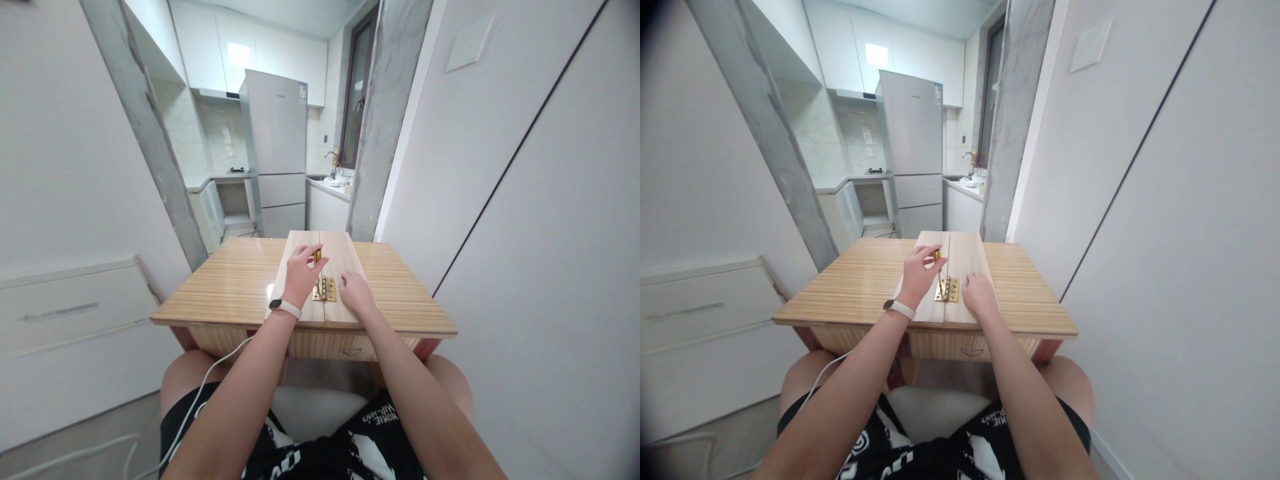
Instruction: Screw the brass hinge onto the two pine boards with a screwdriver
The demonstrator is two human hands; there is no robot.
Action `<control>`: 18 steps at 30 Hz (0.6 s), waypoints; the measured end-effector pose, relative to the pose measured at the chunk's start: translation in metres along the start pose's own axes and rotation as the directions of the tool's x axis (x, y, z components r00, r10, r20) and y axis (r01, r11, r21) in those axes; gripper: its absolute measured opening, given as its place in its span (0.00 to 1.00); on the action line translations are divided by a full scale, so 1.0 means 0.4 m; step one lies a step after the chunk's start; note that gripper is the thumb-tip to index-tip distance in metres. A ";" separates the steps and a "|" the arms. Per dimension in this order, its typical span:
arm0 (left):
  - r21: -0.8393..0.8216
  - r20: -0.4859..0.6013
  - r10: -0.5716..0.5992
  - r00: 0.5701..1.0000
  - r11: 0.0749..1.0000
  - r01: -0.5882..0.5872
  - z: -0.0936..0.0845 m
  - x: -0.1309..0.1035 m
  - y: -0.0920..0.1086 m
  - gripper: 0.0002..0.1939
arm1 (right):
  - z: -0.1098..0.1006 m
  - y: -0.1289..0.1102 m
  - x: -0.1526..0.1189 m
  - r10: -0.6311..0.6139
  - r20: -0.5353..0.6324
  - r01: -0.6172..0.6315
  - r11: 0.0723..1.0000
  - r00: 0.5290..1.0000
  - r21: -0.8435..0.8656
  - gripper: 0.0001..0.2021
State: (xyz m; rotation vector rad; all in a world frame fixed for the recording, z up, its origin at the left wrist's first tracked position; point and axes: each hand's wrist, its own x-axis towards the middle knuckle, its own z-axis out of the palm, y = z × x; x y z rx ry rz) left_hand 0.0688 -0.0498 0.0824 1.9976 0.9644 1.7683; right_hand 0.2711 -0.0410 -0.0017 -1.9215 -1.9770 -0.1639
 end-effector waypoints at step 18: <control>0.028 0.034 0.006 0.999 1.000 -0.007 -0.003 0.008 -0.005 0.16 | 0.007 0.004 0.003 -0.010 -0.002 0.010 1.000 1.000 -0.002 0.15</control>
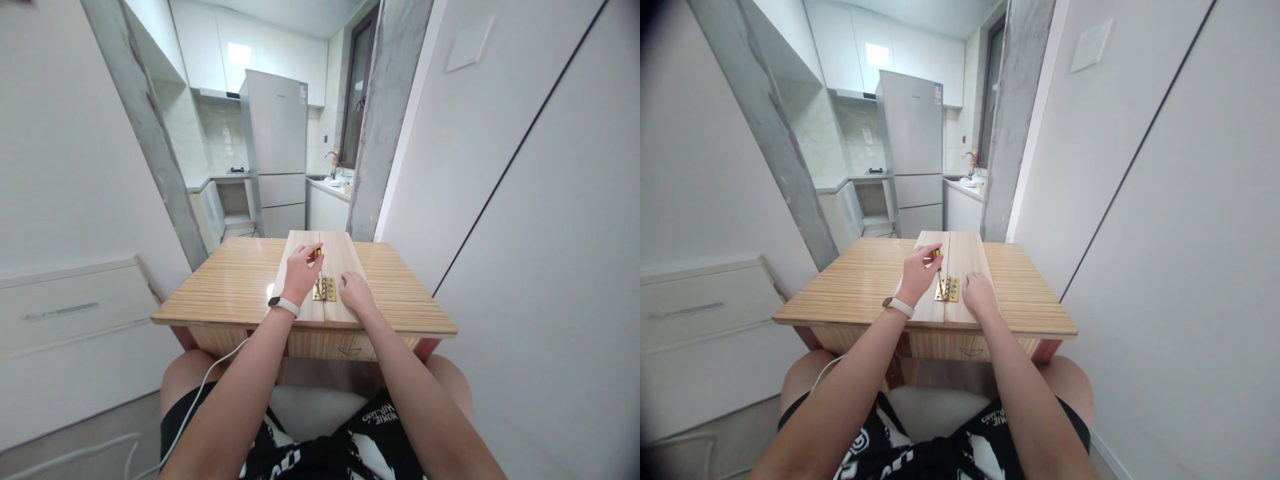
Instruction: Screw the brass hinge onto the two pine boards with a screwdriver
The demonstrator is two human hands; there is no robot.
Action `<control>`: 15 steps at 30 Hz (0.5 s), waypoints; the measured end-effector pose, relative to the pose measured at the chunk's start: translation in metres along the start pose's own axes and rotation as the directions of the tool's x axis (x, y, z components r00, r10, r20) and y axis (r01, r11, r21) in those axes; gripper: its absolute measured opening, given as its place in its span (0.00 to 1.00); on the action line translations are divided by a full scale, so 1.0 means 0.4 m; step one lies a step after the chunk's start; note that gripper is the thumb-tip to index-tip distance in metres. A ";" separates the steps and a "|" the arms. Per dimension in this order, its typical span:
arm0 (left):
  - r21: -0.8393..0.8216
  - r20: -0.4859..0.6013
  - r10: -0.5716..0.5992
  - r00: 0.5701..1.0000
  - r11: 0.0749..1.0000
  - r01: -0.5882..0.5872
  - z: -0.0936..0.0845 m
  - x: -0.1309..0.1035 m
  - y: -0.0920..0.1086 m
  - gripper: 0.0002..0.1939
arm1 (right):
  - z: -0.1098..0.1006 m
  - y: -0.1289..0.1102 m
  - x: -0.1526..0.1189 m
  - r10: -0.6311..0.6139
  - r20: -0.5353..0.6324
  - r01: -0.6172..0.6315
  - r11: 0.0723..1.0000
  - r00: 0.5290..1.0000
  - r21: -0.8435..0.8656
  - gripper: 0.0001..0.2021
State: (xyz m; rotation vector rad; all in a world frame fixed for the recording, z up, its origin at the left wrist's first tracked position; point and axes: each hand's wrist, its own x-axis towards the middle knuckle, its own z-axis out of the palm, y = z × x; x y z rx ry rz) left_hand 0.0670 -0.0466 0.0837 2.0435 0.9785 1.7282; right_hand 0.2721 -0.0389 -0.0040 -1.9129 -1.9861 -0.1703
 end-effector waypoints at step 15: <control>0.094 -0.062 -0.035 0.997 0.995 0.041 0.003 0.000 0.000 0.15 | 0.001 0.002 -0.001 -0.005 -0.015 0.005 1.000 1.000 0.003 0.15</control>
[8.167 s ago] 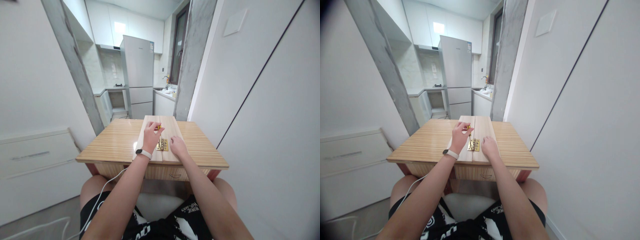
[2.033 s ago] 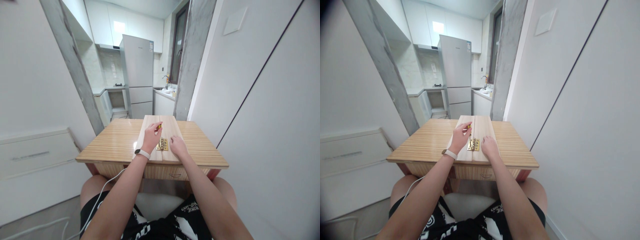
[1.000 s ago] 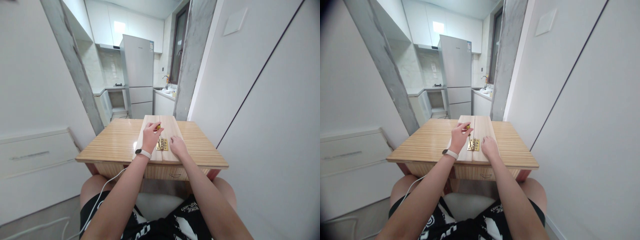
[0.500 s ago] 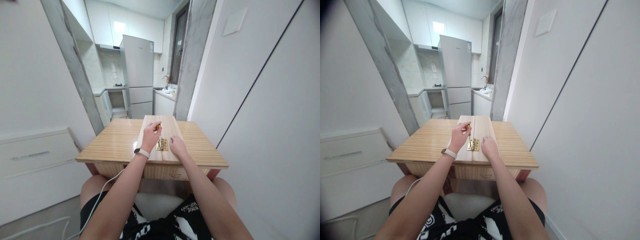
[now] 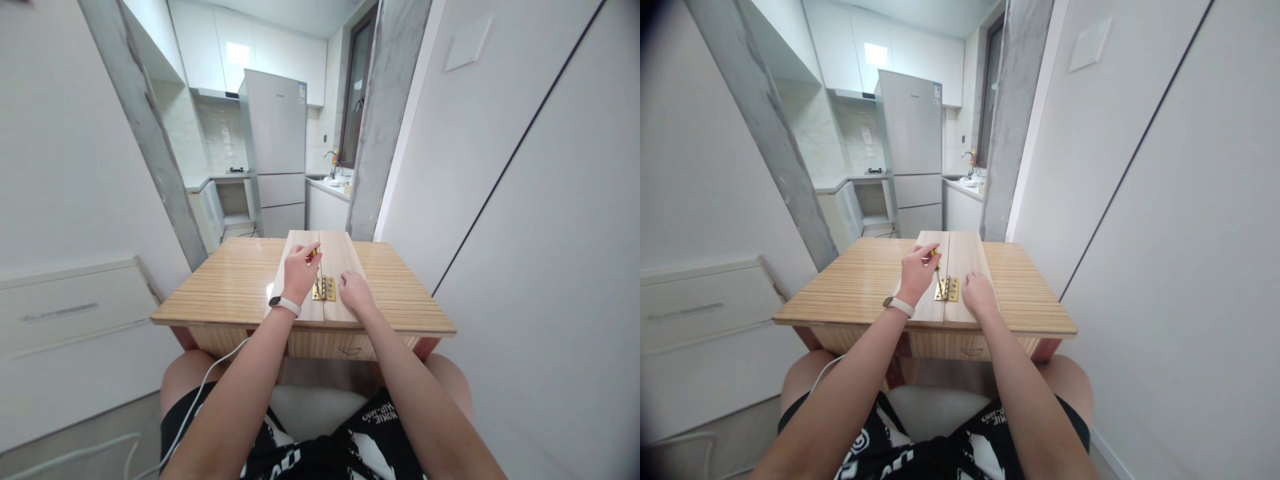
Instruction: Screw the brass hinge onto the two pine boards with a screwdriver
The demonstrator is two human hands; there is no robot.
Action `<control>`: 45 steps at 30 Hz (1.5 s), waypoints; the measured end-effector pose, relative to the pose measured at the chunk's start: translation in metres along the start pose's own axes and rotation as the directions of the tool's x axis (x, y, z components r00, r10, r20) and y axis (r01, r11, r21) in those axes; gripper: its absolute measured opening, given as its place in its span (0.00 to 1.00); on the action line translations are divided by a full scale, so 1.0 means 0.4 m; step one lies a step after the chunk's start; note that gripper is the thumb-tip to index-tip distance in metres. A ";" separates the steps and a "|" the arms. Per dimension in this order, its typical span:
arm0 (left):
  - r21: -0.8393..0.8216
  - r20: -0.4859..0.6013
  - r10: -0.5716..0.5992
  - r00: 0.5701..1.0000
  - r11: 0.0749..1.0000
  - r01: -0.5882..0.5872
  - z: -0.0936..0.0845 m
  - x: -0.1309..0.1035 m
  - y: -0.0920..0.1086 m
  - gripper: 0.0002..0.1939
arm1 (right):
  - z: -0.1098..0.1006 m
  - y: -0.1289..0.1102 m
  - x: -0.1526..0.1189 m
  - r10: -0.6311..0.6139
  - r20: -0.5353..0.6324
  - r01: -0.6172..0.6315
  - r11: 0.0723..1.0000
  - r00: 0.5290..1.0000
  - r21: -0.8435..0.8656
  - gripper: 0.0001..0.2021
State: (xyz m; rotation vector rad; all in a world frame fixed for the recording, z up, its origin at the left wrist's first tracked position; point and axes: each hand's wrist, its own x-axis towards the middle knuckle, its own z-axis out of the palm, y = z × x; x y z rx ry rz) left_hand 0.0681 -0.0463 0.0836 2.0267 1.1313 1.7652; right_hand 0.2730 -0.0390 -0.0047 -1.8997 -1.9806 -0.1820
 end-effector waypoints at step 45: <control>-0.087 0.006 0.028 1.000 0.996 -0.027 -0.002 -0.007 0.015 0.11 | -0.003 -0.002 -0.002 -0.005 0.001 0.005 1.000 1.000 -0.003 0.15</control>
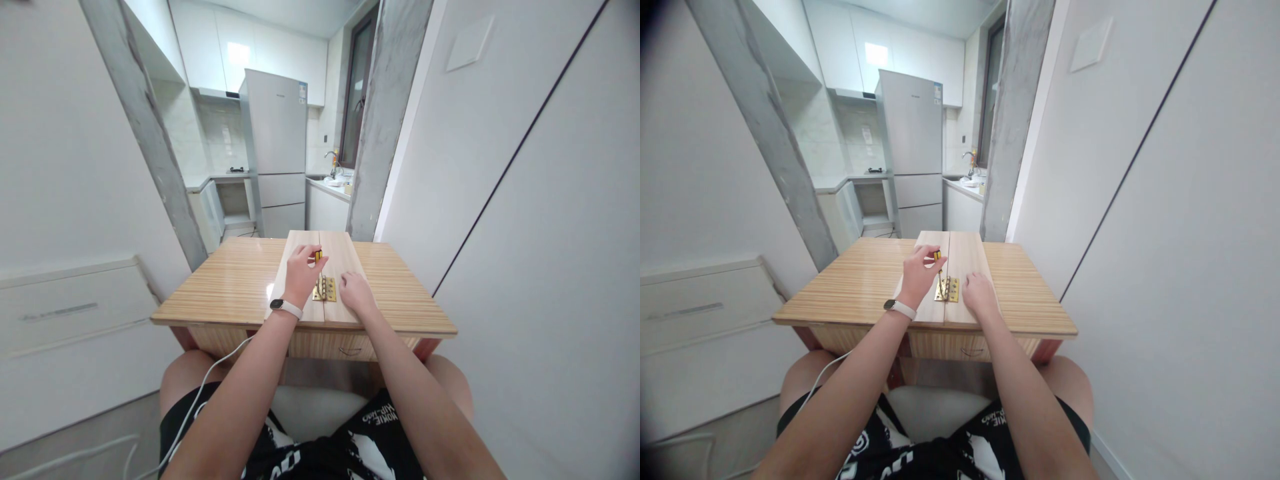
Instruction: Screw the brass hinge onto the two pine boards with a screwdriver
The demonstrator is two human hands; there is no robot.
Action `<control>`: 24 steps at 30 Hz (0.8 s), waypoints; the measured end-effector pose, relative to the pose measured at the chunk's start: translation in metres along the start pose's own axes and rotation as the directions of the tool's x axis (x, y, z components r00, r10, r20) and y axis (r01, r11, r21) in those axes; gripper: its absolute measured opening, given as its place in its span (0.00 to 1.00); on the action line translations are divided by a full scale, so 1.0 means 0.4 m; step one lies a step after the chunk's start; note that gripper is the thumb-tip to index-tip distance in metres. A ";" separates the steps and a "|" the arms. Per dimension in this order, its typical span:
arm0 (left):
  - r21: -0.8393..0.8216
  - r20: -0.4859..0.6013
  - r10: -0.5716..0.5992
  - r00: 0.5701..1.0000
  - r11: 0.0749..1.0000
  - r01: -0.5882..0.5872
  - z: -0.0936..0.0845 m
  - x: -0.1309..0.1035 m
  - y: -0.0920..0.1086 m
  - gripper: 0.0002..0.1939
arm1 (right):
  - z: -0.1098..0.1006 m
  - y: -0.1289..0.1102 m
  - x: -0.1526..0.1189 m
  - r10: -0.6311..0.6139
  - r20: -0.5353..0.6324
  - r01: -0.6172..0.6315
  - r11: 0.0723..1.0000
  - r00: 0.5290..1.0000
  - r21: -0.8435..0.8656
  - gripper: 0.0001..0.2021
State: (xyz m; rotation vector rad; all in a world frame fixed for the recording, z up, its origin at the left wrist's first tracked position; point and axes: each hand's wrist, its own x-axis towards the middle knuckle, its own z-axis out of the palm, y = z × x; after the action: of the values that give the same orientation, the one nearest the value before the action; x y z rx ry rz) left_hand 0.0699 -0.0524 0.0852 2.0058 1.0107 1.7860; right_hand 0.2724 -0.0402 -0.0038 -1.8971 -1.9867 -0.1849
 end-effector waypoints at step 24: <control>0.030 -0.023 -0.040 0.999 0.999 0.041 0.002 0.004 0.007 0.13 | -0.005 -0.004 0.000 0.016 0.008 -0.016 1.000 1.000 -0.002 0.16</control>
State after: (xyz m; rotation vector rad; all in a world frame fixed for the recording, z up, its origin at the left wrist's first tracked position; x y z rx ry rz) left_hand 0.0716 -0.0534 0.0881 1.9729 1.0839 1.7862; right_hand 0.2712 -0.0409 -0.0017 -1.9173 -1.9764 -0.1756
